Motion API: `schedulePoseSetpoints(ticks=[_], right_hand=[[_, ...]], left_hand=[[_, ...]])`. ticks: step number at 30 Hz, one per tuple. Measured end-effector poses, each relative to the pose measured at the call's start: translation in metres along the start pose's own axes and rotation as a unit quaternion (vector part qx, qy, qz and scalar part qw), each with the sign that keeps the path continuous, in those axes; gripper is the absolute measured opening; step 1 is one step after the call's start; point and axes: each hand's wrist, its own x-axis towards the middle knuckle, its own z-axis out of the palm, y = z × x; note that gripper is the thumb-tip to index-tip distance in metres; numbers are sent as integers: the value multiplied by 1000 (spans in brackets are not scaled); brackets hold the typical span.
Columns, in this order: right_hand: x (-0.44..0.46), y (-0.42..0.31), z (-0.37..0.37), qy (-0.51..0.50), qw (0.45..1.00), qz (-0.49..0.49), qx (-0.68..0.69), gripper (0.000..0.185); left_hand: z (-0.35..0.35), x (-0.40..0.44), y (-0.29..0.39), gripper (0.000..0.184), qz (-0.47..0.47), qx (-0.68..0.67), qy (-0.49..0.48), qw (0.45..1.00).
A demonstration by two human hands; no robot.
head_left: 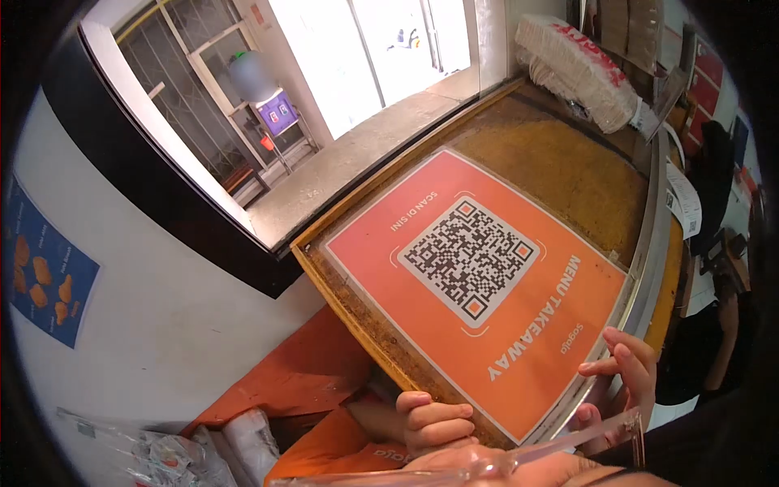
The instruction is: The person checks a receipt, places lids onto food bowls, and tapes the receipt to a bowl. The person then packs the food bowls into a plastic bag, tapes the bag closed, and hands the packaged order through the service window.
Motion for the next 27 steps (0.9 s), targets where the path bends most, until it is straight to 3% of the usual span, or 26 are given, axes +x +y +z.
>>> schedulePoseSetpoints(ticks=[5,7,11,14,16,17,19,22,27], right_hand=[[1,5,-9,-49,997,-35,-48,50],[-1,6,-8,-14,1000,3,-26,47],[-2,15,-27,-38,997,58,-32,46],[-1,33,-39,-22,997,35,61,44],[9,34,-52,-86,985,-93,-114,43],[10,37,-56,-85,986,-88,-116,43],[16,41,-58,-49,955,-70,-284,43],[31,41,-47,33,955,-76,-285,46],[37,42,-48,-71,974,-8,-216,48]], left_hand=[[-13,-4,1,9,7,30,-28,999],[-16,-7,2,9,5,40,-40,998],[-14,-11,1,9,-2,47,-47,998],[-13,-12,-4,9,-2,45,-56,997],[-11,-13,-11,9,-2,35,-65,997],[-9,-14,-13,9,-5,30,-69,997],[-8,-16,-15,9,-11,26,-73,997],[-10,-15,-20,9,-14,26,-82,996],[-14,-13,-27,9,-15,30,-98,995]])
